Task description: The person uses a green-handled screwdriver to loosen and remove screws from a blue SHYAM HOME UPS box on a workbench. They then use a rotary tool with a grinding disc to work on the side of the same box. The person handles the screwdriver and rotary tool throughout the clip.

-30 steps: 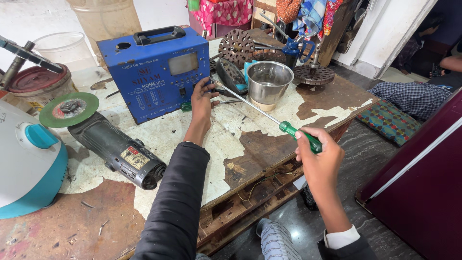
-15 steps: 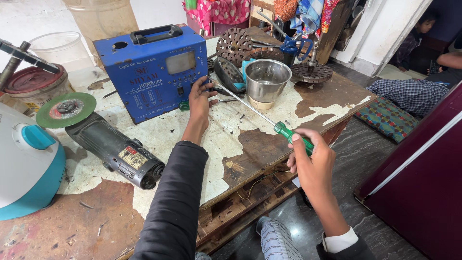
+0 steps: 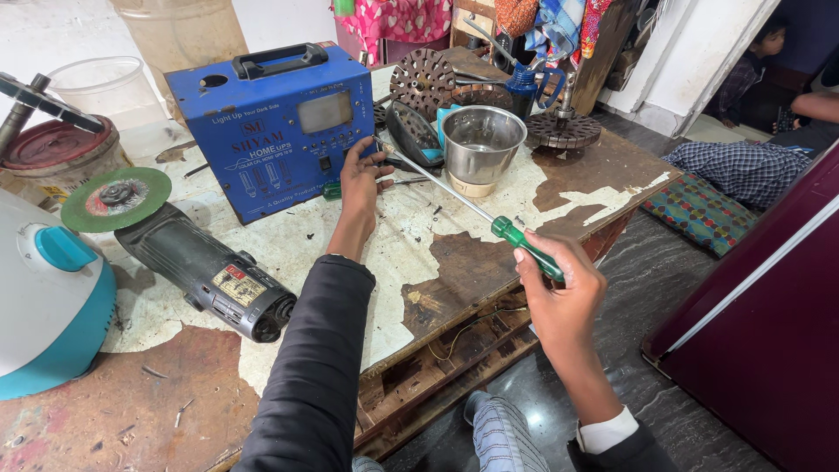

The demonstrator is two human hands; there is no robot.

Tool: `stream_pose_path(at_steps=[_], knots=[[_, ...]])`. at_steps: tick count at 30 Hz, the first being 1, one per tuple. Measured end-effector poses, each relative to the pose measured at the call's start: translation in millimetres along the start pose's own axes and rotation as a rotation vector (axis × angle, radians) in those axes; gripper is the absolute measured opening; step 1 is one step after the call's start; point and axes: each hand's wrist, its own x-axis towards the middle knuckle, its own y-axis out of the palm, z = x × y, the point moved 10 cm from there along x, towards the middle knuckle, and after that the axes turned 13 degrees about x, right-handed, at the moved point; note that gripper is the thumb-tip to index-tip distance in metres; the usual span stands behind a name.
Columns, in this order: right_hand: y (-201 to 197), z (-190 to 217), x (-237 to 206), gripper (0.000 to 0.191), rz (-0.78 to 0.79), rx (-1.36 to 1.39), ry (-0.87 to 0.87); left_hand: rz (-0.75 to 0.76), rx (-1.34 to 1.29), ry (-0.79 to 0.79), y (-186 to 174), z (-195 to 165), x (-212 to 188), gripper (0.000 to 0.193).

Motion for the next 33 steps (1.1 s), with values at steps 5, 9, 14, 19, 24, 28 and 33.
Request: stream_pose_path(at_steps=[5, 9, 14, 19, 24, 28, 33], knots=[[3, 16, -3, 0.023, 0.032, -0.133, -0.153, 0.007, -0.007, 0.008, -1, -1, 1, 0.062], [3, 12, -4, 0.02, 0.05, -0.152, -0.165, 0.011, 0.005, 0.0, -2, -1, 0, 0.062], [8, 13, -4, 0.014, 0.072, -0.191, -0.225, 0.014, 0.023, -0.002, -3, -3, -1, 0.062], [11, 22, -6, 0.026, 0.053, -0.239, -0.238, 0.017, 0.004, 0.015, -3, -2, 1, 0.064], [6, -16, -7, 0.025, 0.066, -0.165, 0.226, -0.006, -0.029, 0.054, -5, -1, 3, 0.065], [7, -18, -10, 0.02, 0.054, -0.039, 0.23, -0.049, -0.037, 0.08, -7, 0, 2, 0.056], [9, -17, -14, 0.021, 0.014, 0.035, 0.171, -0.064, 0.048, 0.101, -5, -5, -1, 0.051]])
